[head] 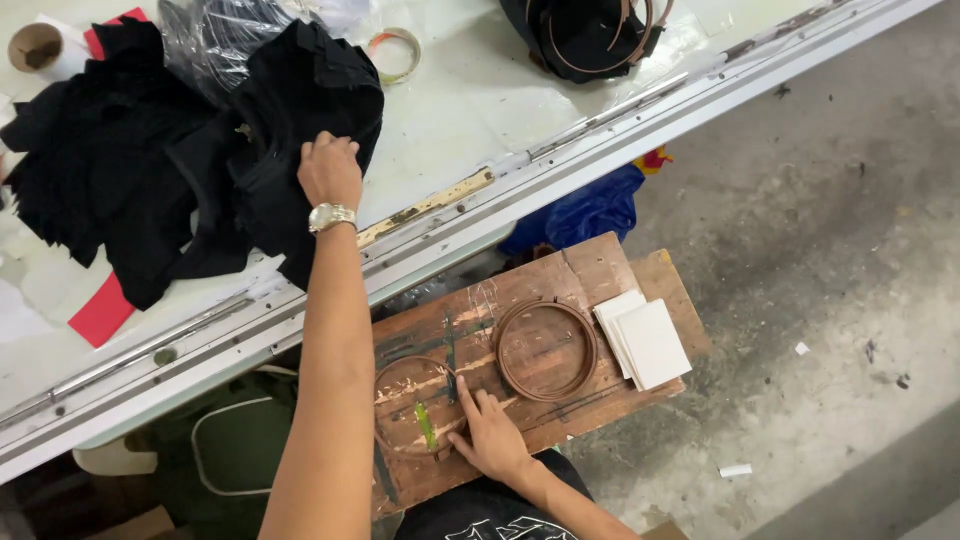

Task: The person repeatedly places a black cap onto a circular wooden mold on a workbench, presses the fabric around the rim, removes the cap, and repeats the process with several caps. The person also handles white rectangular pads and wooden rings on the bench.

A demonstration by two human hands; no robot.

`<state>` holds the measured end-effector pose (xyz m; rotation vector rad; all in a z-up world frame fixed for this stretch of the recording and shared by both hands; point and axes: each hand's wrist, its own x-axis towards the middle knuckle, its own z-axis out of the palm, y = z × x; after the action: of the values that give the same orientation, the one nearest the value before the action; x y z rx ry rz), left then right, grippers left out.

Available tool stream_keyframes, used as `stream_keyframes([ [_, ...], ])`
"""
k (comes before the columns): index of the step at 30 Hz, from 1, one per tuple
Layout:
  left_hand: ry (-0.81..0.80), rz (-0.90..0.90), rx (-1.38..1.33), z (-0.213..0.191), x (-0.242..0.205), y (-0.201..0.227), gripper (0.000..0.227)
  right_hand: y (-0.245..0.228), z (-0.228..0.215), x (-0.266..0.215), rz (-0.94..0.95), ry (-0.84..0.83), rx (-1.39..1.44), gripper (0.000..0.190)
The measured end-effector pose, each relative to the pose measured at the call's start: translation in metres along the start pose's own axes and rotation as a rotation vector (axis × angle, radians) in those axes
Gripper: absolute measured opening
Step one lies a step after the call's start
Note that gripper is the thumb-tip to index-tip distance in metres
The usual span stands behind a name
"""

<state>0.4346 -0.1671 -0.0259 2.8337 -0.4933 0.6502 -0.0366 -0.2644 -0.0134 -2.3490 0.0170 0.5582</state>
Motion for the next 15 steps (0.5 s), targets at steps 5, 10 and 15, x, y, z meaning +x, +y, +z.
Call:
stream_keyframes([
  [5, -0.189, -0.251, -0.39, -0.036, 0.01, -0.019, 0.023, -0.001, -0.002, -0.001, 0.027, -0.048, 0.026, 0.09],
  [10, -0.039, -0.33, -0.483, -0.09, 0.005, -0.022, 0.037, -0.002, -0.001, -0.003, 0.038, -0.054, 0.012, 0.093],
  [15, 0.2, -0.241, -0.842, -0.206, -0.05, 0.003, 0.04, -0.022, -0.023, -0.01, 0.119, 0.345, 0.503, 0.057],
])
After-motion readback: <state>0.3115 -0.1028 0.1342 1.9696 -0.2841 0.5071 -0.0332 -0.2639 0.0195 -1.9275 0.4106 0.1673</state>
